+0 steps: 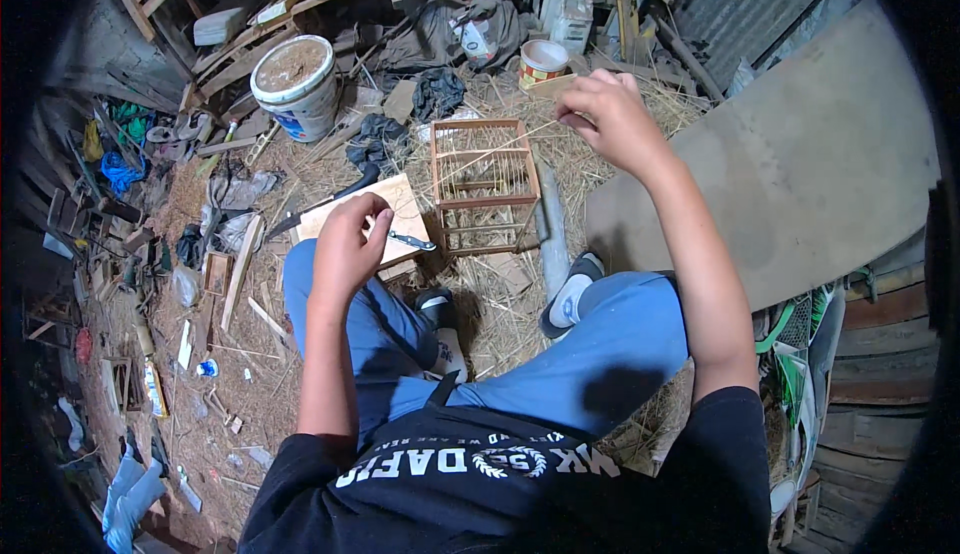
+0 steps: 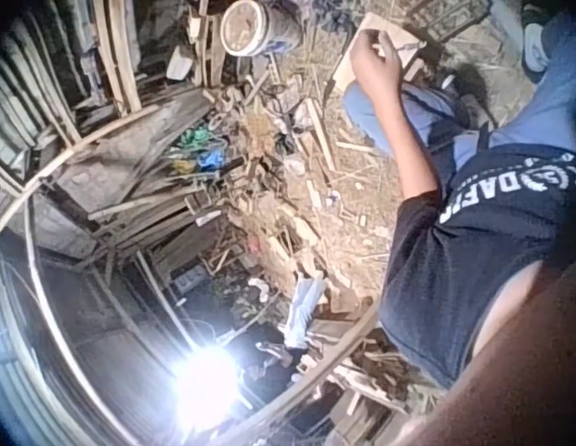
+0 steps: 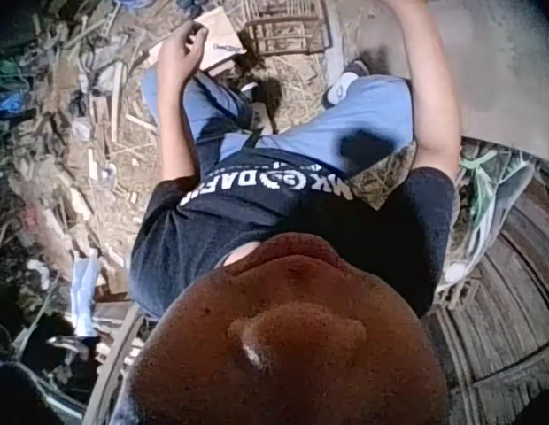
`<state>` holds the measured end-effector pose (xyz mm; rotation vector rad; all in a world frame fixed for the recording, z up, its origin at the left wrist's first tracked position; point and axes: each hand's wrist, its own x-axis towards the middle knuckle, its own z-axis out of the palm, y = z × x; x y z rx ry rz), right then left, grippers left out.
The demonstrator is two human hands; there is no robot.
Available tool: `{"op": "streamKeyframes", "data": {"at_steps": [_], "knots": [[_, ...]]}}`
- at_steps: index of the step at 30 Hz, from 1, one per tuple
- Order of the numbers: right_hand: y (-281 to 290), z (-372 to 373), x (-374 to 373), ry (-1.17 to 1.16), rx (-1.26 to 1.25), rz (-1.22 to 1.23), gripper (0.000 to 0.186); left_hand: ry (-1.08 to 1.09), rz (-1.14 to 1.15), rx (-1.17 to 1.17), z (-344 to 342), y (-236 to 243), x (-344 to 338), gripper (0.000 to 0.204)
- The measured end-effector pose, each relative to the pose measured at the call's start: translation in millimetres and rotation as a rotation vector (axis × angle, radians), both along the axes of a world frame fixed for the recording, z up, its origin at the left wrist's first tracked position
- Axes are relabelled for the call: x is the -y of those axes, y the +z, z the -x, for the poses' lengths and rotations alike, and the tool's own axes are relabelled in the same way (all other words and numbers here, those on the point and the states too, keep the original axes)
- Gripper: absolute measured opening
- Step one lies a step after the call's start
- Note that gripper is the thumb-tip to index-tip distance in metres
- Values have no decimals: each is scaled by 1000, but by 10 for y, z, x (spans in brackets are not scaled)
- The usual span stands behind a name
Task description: The person whittles a thin wooden stick with a knife and then threads it through holes in a small wooden cage frame.
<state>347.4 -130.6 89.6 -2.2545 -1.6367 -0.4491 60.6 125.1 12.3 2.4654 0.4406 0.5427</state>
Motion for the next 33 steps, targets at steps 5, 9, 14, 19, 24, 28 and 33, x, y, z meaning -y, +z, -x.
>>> {"op": "streamKeyframes", "data": {"at_steps": [5, 9, 14, 19, 24, 28, 33], "knots": [[2, 69, -29, 103, 31, -36, 10, -59, -52, 127, -92, 95, 170, 21], [26, 195, -89, 129, 15, -29, 10, -130, 282, 53, -263, 194, 388, 25], [63, 338, -195, 245, 14, -69, 12, -235, 447, 117, -473, 178, 569, 19], [117, 385, -213, 286, 17, -85, 11, -202, 732, 144, -546, 182, 644, 17], [148, 395, -234, 300, 21, -92, 10, -220, 966, 127, -551, 109, 629, 15], [127, 385, -260, 305, 66, -89, 9, -238, 903, 232, -564, 71, 670, 14], [88, 391, -302, 319, 59, -98, 9, -241, 886, 183, -566, 14, 641, 13]]}}
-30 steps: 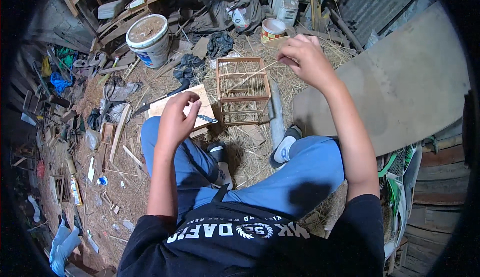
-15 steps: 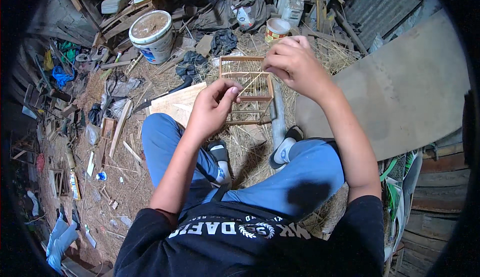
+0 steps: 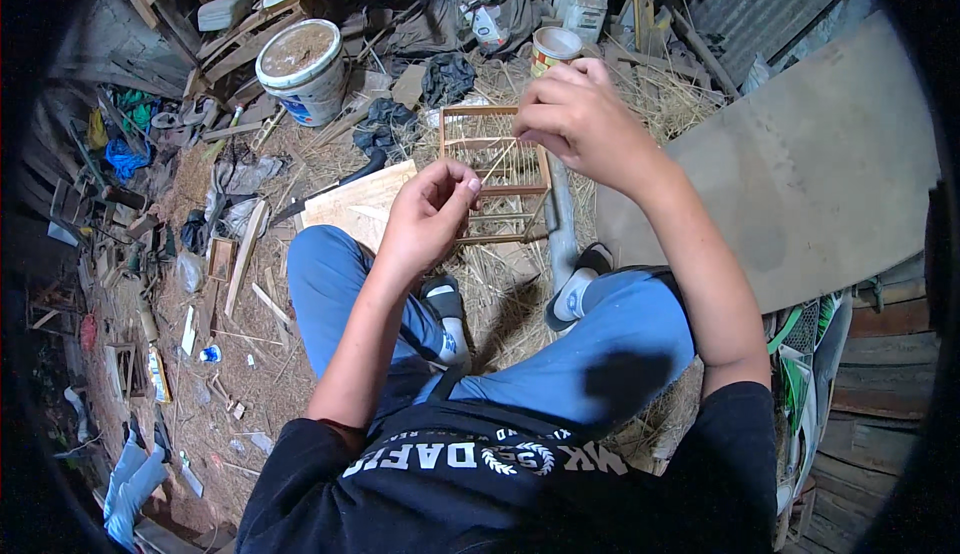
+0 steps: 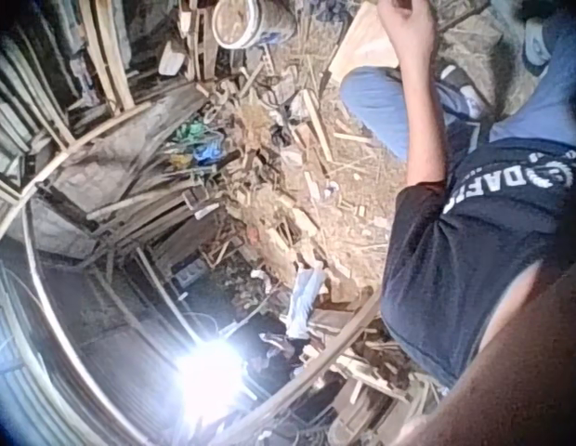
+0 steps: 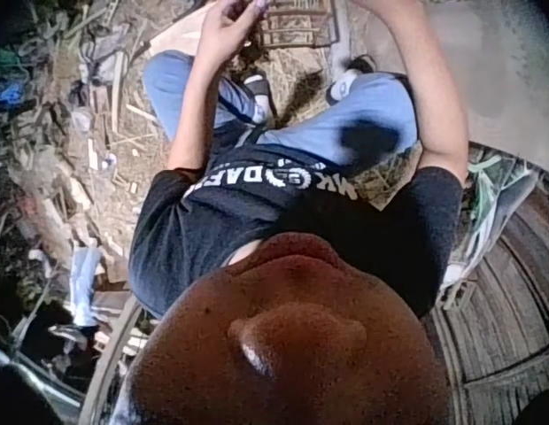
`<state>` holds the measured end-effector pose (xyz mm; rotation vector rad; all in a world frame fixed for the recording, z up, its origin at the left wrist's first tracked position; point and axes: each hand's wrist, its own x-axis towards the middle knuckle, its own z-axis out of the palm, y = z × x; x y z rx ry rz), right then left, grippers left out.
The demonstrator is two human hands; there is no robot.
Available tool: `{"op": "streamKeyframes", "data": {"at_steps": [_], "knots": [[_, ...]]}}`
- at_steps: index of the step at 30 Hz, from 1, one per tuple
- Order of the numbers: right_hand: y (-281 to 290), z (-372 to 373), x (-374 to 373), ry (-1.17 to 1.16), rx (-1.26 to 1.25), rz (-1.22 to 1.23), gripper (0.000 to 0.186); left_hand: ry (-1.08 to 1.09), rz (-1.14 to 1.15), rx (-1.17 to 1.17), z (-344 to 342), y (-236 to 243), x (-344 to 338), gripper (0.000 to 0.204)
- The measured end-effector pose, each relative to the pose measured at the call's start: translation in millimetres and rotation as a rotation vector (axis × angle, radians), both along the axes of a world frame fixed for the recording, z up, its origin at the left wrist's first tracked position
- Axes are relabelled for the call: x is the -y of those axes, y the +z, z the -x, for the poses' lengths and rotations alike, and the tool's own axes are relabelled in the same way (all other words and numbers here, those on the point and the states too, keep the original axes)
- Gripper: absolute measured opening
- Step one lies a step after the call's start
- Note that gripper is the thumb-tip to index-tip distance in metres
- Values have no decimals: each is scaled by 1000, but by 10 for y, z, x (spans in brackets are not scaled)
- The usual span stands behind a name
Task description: The person whittles a thin wooden stick with a knife and then threads it through holes in a small wooden cage frame.
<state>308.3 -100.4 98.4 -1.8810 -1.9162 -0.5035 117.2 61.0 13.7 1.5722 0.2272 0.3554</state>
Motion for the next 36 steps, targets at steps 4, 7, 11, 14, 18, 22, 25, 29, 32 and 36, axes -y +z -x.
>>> {"op": "streamKeyframes", "data": {"at_steps": [4, 7, 11, 14, 18, 22, 25, 29, 32, 36], "knots": [[-39, 12, -40, -4, 40, 39, 9, 45, -41, -8, 9, -53, -9, 11], [-85, 21, -74, -16, 21, 93, 10, 101, -15, -70, 21, -44, 14, 11], [-166, -25, -92, 12, -7, 112, 12, 35, 203, -109, 12, -56, -4, 13], [-201, -72, -92, -10, -5, 162, 11, 36, 274, -153, 21, -101, -40, 18], [-296, -257, -56, -150, 41, 249, 11, 264, -248, -59, 39, -509, -394, 26], [-536, -704, 77, -383, -119, 435, 15, 495, -445, -24, 89, -635, -668, 33], [-700, -912, 121, -523, -278, 529, 12, 433, -331, -59, 39, -945, -812, 28], [-1027, -959, 127, -540, -374, 470, 10, 341, 126, -184, -277, -1242, -678, 24], [-1382, -963, 59, -561, -523, 431, 8, 545, 85, -57, -587, -1557, -590, 25], [-1959, -944, -55, -780, -1265, 465, 21, 599, 79, -210, -898, -2107, -740, 52]]}}
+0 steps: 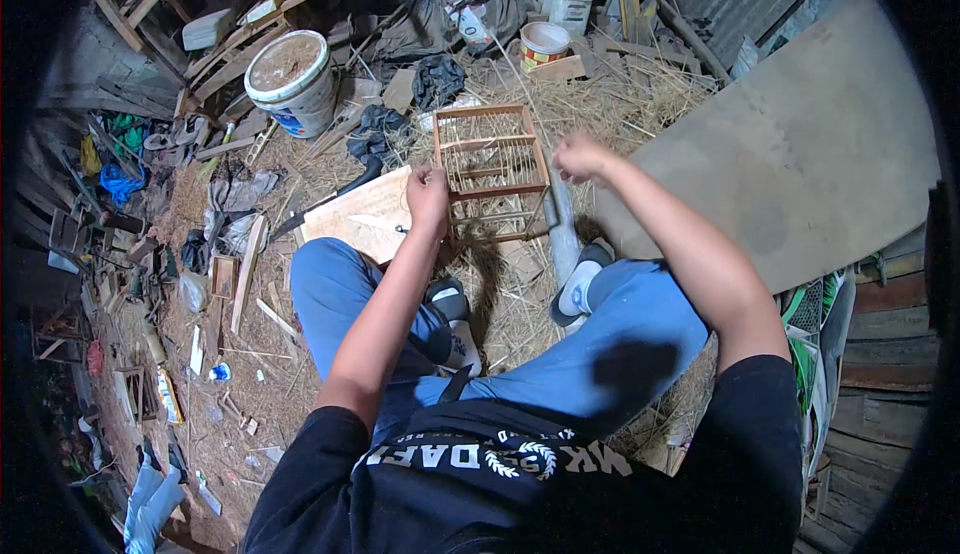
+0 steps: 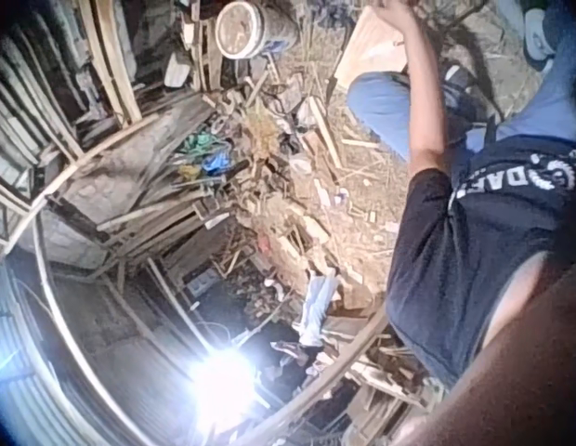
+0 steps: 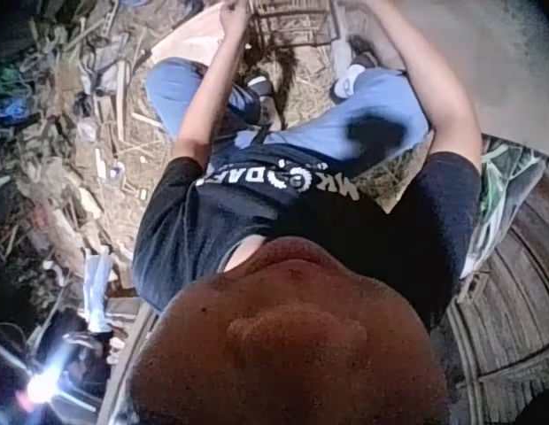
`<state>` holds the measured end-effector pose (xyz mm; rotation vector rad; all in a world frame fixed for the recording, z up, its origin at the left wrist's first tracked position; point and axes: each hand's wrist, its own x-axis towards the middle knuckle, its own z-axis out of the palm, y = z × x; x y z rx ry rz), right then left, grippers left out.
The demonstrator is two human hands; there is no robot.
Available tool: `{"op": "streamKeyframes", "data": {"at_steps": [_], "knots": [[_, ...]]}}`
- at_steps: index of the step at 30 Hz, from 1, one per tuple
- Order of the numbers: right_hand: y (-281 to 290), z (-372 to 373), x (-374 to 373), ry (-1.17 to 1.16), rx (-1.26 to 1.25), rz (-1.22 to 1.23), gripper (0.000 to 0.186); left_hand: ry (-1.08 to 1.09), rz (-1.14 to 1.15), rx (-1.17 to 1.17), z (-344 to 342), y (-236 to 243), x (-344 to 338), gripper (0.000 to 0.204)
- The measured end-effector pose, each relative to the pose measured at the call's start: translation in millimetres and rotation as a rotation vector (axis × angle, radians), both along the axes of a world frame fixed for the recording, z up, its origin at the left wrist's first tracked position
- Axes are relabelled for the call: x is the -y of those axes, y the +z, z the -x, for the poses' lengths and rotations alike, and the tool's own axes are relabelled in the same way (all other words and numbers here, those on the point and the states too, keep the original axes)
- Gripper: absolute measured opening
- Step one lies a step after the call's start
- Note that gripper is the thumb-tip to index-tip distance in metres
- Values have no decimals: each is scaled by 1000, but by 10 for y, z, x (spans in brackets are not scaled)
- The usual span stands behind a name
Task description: The person whittles a thin wooden stick with a knife and then threads it through holes in a small wooden cage frame.
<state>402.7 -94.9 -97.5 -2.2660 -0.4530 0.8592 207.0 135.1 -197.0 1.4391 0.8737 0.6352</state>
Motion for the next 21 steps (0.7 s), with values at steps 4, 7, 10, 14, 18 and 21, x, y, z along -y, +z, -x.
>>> {"op": "streamKeyframes", "data": {"at_steps": [4, 7, 10, 14, 18, 21], "knots": [[-190, 240, -145, 73, 139, 147, 15, -60, -32, -241, -80, -400, -90, 69], [-438, 306, -176, 73, 9, 88, 27, -77, -167, -320, -214, -561, -127, 70], [-430, 422, -380, 2, 33, 75, 36, -164, -135, -91, -243, -570, -251, 81], [-192, 529, -596, 0, 106, 67, 42, -138, -714, -192, -208, -426, -496, 59], [-195, 427, -557, 41, 58, 153, 48, -191, -628, -314, -295, -6, -358, 41], [-120, 434, -620, 244, 200, 274, 39, -138, -808, -349, -280, 128, -392, 36]]}}
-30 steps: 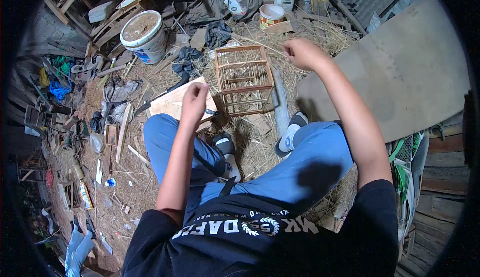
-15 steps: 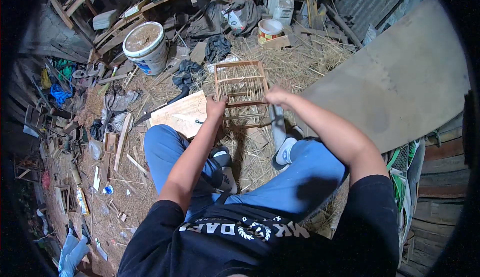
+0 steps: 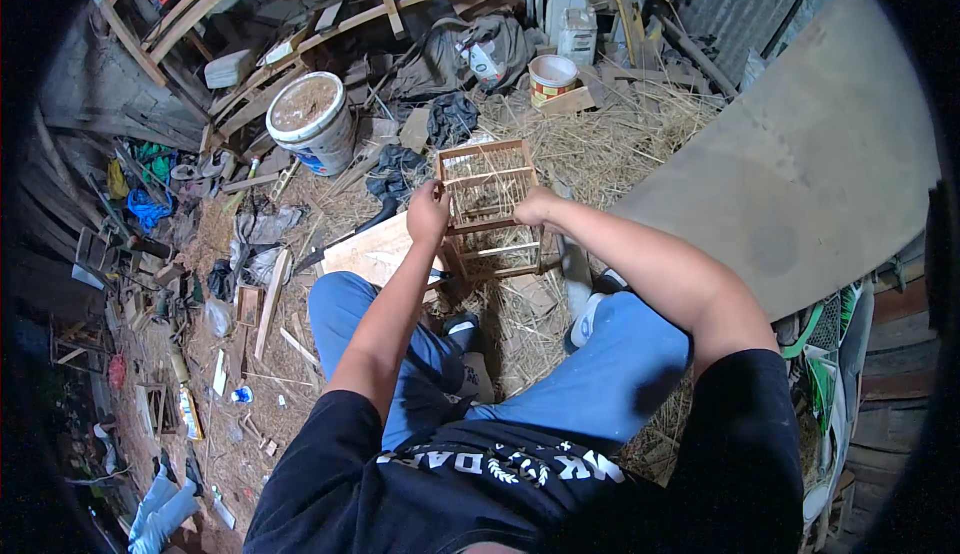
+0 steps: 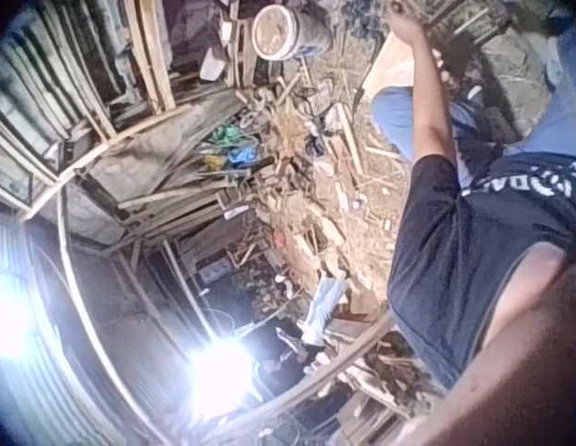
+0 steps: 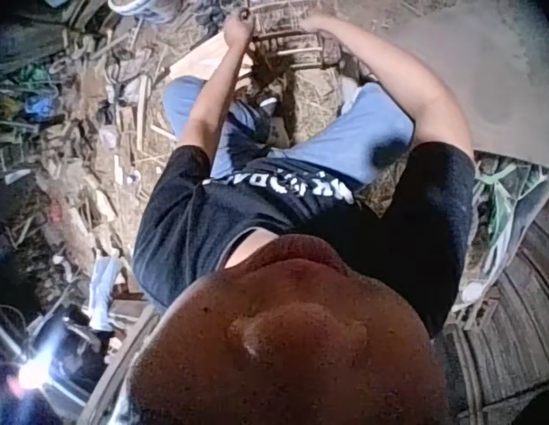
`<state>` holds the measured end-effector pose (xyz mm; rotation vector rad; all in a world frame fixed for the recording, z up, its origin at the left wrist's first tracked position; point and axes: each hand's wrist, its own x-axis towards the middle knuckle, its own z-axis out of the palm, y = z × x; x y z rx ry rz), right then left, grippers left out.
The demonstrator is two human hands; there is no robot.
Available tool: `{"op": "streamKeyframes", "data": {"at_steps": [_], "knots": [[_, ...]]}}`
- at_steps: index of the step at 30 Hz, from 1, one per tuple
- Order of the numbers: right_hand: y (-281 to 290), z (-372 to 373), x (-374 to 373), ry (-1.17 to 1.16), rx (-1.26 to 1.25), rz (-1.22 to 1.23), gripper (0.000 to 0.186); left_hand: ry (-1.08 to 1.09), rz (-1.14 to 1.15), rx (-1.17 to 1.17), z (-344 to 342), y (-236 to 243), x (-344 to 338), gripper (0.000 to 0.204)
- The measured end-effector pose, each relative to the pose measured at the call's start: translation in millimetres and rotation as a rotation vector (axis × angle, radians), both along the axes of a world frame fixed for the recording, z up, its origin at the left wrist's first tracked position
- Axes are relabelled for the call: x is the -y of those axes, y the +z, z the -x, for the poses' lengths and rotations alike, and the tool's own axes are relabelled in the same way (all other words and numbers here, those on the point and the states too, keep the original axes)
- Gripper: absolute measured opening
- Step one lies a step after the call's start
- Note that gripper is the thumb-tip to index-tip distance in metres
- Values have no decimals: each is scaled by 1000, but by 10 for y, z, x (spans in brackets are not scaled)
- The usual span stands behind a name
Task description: The person whittles a thin wooden stick with a knife and then threads it through holes in a small wooden cage frame.
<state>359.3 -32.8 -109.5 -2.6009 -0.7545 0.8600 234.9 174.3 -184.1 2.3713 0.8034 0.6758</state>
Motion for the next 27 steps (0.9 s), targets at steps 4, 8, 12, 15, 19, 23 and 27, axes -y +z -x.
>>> {"op": "streamKeyframes", "data": {"at_steps": [4, 8, 12, 15, 19, 23, 27], "knots": [[-42, -52, -12, 92, 81, 124, 39, 12, -121, -46, -28, 60, 8, 26], [34, 32, -36, 51, 22, 92, 40, 88, -151, -29, 42, 18, 46, 19], [-179, -178, 68, 58, 35, 46, 41, 68, -248, 131, -19, -23, 62, 14], [-167, -199, 34, 46, -4, 8, 42, -23, -140, 230, -22, 56, 56, 18], [-225, -233, 50, -15, -17, -75, 35, -346, 162, 220, -118, 200, 182, 25], [-189, -178, 9, -49, 23, -66, 27, -370, -314, 43, -134, 176, 178, 45], [-207, -213, 50, -74, -10, -83, 28, -219, -458, 58, -240, 161, 157, 47]]}}
